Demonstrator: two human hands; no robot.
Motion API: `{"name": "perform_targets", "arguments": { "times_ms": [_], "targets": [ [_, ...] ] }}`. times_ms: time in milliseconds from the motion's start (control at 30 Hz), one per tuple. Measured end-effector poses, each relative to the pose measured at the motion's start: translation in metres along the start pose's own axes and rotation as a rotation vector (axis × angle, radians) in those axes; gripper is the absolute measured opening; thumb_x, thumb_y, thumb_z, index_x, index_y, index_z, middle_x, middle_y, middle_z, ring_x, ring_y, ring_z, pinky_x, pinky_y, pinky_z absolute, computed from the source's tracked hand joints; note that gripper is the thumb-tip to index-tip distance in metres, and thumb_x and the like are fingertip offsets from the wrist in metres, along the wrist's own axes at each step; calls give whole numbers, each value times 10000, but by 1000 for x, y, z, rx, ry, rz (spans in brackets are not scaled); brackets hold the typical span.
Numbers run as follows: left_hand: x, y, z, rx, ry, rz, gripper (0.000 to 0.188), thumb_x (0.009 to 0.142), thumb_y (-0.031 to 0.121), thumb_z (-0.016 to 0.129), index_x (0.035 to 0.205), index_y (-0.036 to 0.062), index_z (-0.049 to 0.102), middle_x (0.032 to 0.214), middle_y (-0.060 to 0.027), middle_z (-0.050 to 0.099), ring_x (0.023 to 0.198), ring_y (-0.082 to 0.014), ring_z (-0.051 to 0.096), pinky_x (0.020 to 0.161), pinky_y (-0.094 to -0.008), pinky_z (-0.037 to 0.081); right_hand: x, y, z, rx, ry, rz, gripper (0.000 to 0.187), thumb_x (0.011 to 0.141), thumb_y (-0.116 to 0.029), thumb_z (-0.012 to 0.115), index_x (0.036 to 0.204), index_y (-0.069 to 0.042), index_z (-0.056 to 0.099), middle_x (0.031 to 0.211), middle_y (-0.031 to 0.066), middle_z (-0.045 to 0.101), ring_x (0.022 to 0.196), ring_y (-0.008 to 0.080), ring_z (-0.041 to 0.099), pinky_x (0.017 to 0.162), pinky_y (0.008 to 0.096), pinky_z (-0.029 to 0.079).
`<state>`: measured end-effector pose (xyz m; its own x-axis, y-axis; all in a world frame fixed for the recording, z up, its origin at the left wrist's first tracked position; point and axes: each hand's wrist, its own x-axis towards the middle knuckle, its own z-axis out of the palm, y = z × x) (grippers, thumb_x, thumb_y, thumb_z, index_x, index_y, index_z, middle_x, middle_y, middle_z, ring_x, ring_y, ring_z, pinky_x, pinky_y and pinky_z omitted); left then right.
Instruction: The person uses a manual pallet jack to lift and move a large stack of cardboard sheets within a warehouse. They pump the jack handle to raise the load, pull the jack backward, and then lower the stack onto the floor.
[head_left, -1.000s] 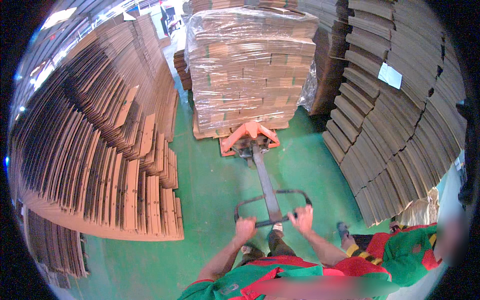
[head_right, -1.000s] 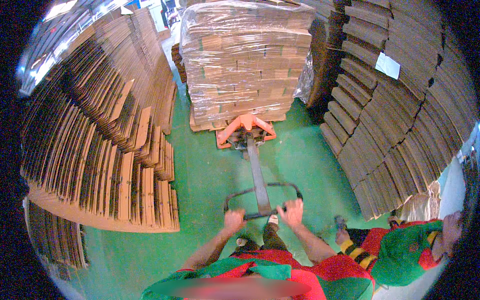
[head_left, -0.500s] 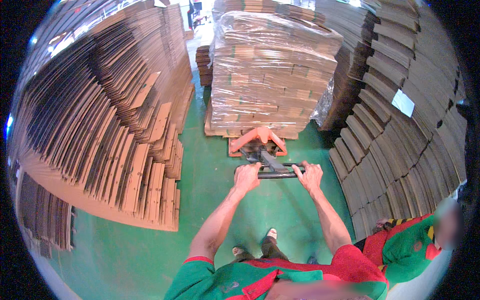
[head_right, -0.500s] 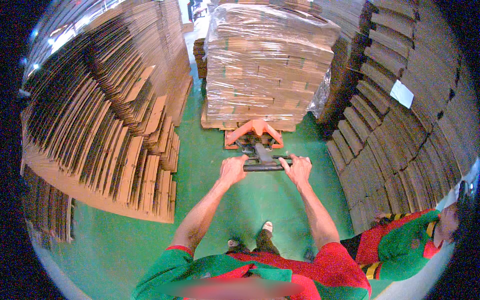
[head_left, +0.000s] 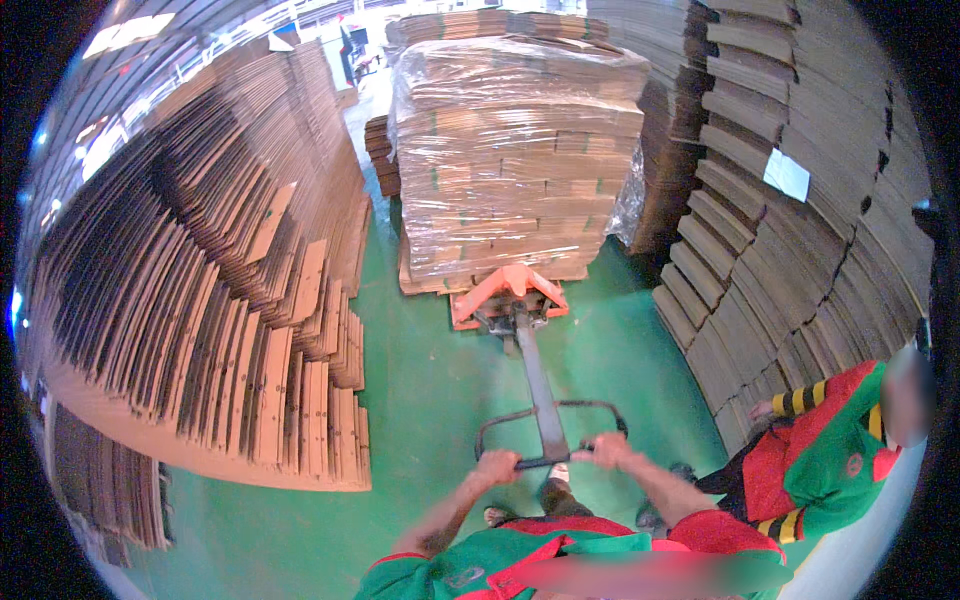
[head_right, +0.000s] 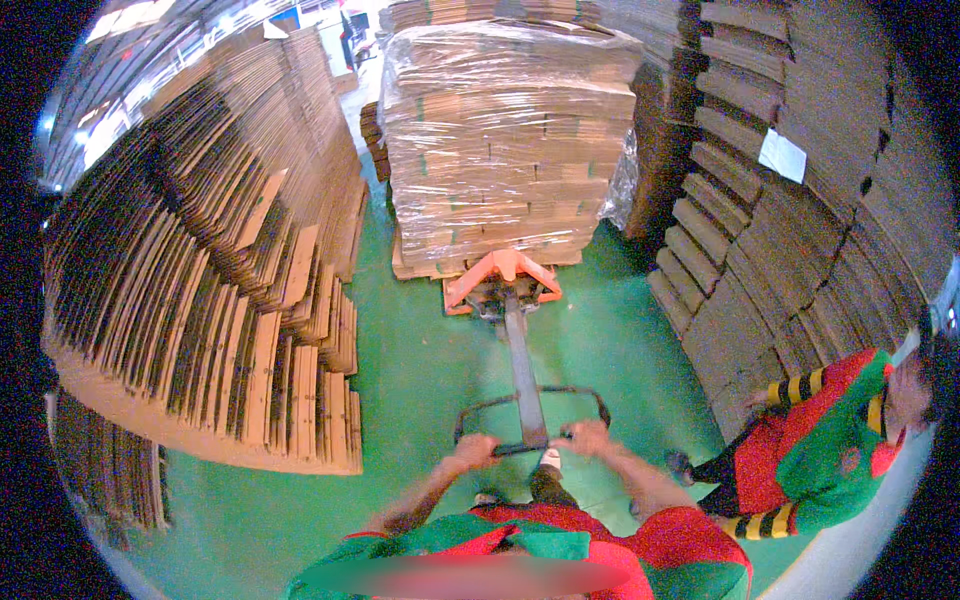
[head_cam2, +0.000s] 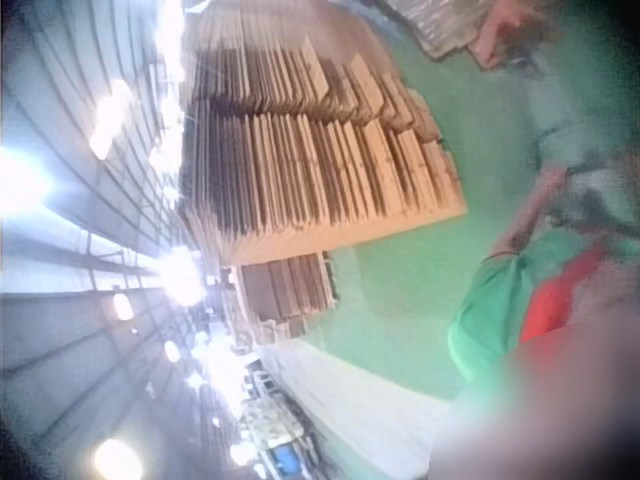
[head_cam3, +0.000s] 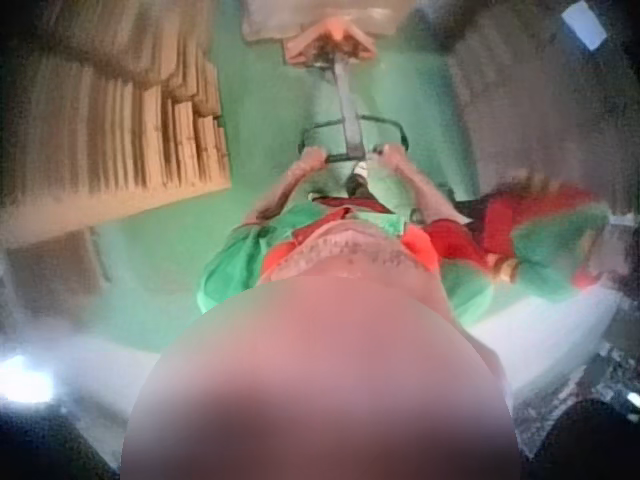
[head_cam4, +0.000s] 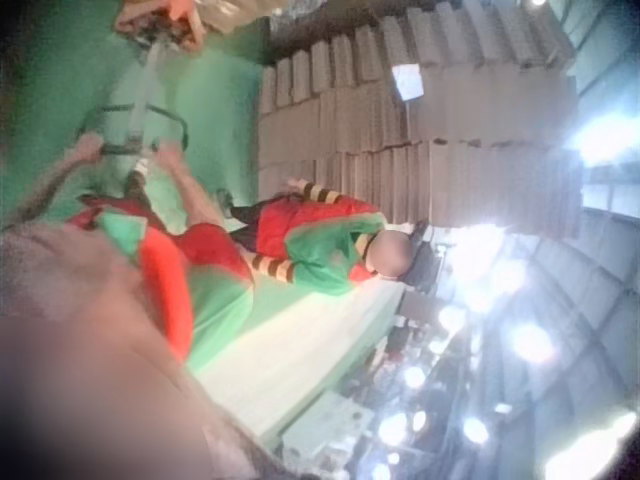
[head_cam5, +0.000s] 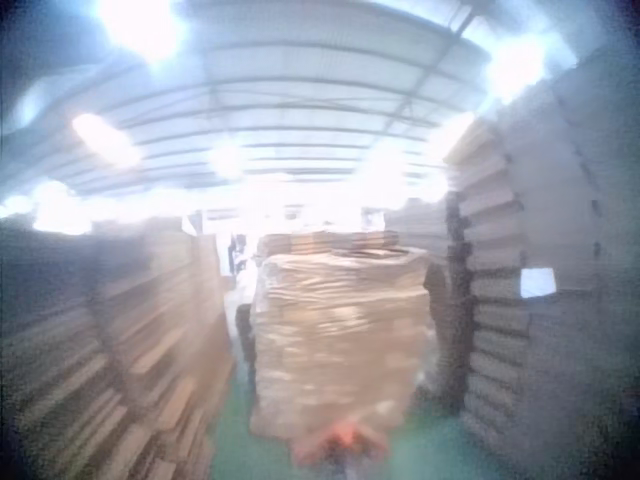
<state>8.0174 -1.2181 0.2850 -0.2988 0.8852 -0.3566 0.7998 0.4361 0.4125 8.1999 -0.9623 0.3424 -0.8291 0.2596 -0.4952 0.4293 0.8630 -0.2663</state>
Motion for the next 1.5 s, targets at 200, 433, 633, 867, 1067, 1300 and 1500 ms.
{"name": "perform_targets", "arguments": {
  "times_ms": [200,433,633,867,1067,1300,1500],
  "targets": [
    [48,17,-204,124,682,48,312,765,234,768,1024,100,655,845,-166,714,818,-373,707,693,-511,555,53,-14,-177,52,913,-106,566,846,-651,625,941,-100,717,796,173,689,785,370,652,799,500,505],
    [22,17,-131,236,719,-38,376,710,186,787,1042,122,623,833,-121,687,766,-348,685,727,-491,548,43,-22,-85,8,1198,5,434,787,-503,737,777,-77,656,760,157,613,791,363,567,745,480,434],
    [-20,15,53,172,34,10,324,764,294,763,1018,116,669,885,-155,704,874,-330,700,767,-482,539,-26,-4,79,-8,466,-75,615,789,-689,650,1021,-128,745,916,132,713,882,333,645,902,483,413],
    [39,21,-97,48,-64,60,376,831,425,713,1021,101,713,968,-189,717,935,-379,694,835,-512,548,22,36,-81,46,473,-64,659,836,-707,573,1080,-117,737,834,202,717,847,370,710,838,516,552],
    [72,34,-226,141,545,-102,358,770,335,772,1027,103,682,879,-171,723,828,-367,707,748,-507,554,77,13,-198,175,1023,-38,495,867,-570,636,895,-78,679,776,186,676,704,389,606,678,488,472],
    [1,25,4,238,278,-92,271,771,335,757,924,138,651,720,-129,670,646,-358,670,619,-514,525,-1,17,18,201,783,17,445,859,-529,659,873,-88,720,755,143,688,796,347,665,893,499,461],
    [37,4,30,95,-248,8,389,796,436,751,966,90,698,890,-184,719,874,-409,691,751,-519,545,-5,42,27,123,350,-63,653,783,-752,606,1001,-158,771,750,149,696,810,323,683,863,499,488]
  ]
}}
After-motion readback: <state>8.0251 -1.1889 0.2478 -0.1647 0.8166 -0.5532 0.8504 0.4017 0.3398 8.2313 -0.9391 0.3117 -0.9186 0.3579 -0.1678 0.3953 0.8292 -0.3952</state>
